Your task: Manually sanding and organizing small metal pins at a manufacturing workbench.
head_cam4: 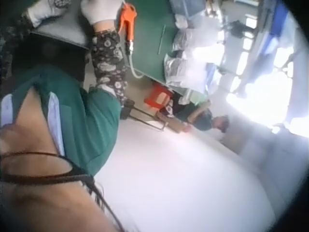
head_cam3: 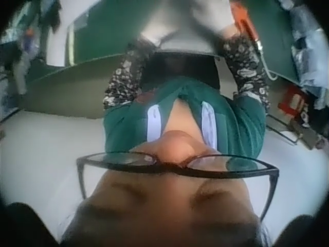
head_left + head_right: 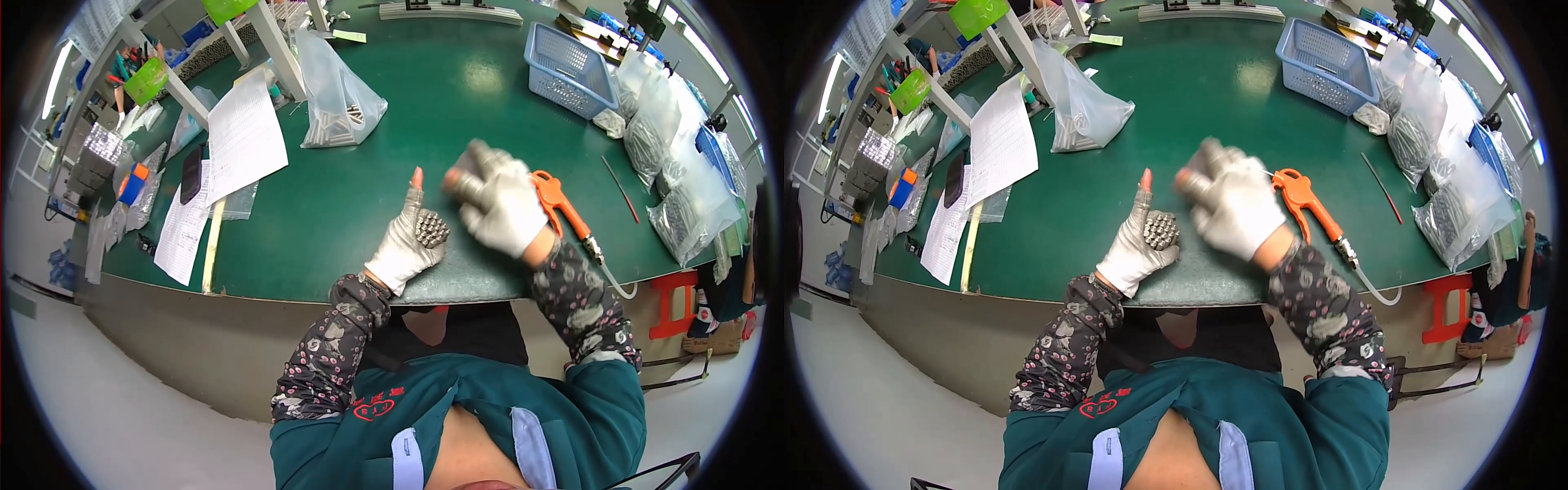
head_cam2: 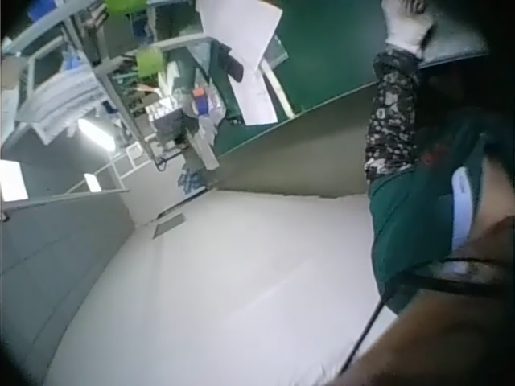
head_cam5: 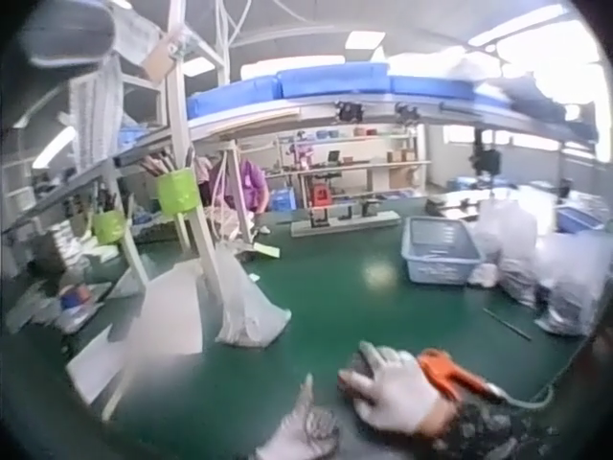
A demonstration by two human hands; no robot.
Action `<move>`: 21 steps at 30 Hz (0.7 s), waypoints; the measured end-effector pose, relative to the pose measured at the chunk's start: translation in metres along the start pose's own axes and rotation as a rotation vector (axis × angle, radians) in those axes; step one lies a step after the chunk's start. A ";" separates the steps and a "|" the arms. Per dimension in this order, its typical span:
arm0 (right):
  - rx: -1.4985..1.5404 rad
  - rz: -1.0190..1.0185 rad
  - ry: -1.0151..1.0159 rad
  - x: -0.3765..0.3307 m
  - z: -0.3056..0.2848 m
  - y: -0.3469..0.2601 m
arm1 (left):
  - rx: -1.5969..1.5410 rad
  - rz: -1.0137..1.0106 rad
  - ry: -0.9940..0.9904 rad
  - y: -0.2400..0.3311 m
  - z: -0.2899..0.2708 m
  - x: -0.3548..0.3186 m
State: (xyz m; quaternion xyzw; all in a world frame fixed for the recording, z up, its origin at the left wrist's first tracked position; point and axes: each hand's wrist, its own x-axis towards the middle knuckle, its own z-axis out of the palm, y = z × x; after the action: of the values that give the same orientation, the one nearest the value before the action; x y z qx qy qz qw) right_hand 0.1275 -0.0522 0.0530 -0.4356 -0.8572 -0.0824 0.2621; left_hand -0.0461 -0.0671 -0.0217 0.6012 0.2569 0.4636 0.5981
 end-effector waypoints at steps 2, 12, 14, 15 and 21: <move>0.123 -0.037 0.120 -0.001 -0.006 0.000 | 0.236 -0.345 0.087 0.017 0.004 0.000; 0.342 -0.222 -0.008 -0.014 0.004 -0.023 | 0.433 0.173 0.060 -0.014 -0.009 0.000; 0.028 0.193 -0.193 -0.003 -0.002 -0.003 | 0.400 -0.060 0.058 0.003 -0.006 -0.002; -0.025 0.206 0.004 -0.010 0.007 0.015 | 0.411 -0.070 0.025 -0.002 -0.006 -0.001; 0.114 0.042 0.021 -0.010 0.004 0.004 | 0.355 -0.173 0.033 0.002 -0.004 -0.003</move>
State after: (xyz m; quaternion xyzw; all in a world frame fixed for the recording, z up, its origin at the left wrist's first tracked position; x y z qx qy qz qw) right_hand 0.1336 -0.0553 0.0441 -0.4370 -0.8484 -0.0326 0.2971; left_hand -0.0517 -0.0681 -0.0212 0.6653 0.3949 0.3676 0.5160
